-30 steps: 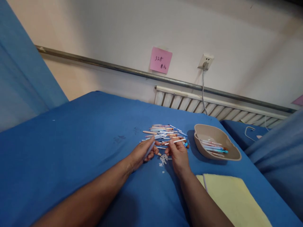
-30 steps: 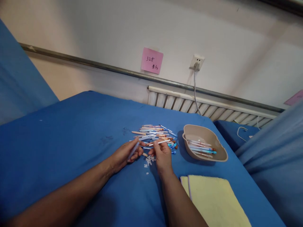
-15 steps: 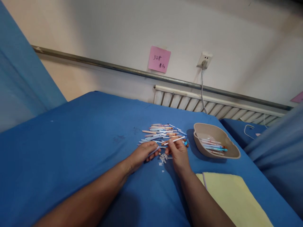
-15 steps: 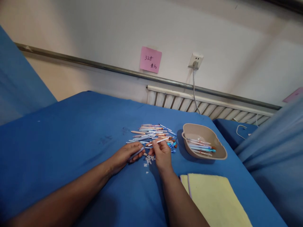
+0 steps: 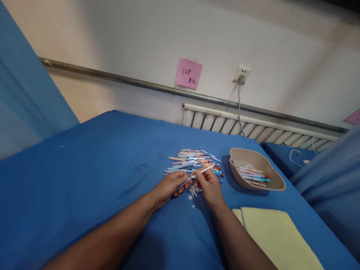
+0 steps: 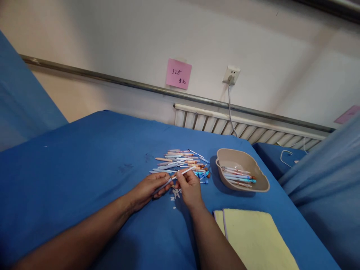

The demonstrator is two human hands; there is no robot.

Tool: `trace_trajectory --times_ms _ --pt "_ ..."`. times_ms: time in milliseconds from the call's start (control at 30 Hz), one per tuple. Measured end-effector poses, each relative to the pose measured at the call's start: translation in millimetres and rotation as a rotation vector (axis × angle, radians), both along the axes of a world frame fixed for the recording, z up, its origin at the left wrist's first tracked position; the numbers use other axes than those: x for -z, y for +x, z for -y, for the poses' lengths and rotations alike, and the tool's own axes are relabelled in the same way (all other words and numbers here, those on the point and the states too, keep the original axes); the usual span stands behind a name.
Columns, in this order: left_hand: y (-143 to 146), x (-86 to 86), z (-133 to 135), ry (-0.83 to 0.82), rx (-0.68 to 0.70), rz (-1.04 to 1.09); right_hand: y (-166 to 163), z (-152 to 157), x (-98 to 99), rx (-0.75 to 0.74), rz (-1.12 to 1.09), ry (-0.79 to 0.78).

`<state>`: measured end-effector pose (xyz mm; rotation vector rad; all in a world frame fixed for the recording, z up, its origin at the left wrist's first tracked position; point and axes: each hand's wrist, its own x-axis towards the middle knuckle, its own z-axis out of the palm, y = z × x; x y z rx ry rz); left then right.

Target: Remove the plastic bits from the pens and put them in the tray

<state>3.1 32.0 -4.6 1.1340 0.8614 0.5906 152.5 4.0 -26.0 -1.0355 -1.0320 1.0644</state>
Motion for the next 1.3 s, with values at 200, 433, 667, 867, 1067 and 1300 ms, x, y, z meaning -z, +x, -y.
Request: trace_trajectory --times_ms 200,433,667,867,1067,1300 --pt "1.4 5.8 5.3 -0.053 0.047 0.071 2.8 -2.4 3.9 0.000 0.054 0.004" --pt "2.1 12.9 6.5 -0.060 0.087 0.155 -3.6 1.0 4.0 -0.105 0.006 -0.018" --pt "2.5 11.1 7.6 -0.134 0.100 0.143 10.7 -3.2 2.9 0.106 -0.005 0.074" --pt "2.5 11.0 7.4 -0.086 0.129 0.142 7.7 -2.4 3.8 0.012 -0.011 0.024" --pt "3.1 5.4 6.2 -0.036 0.094 0.114 6.2 -1.2 0.3 -0.059 0.028 -0.023" --pt "0.6 4.8 0.3 -0.107 0.010 0.138 40.5 -9.0 -8.7 0.059 -0.018 -0.073"
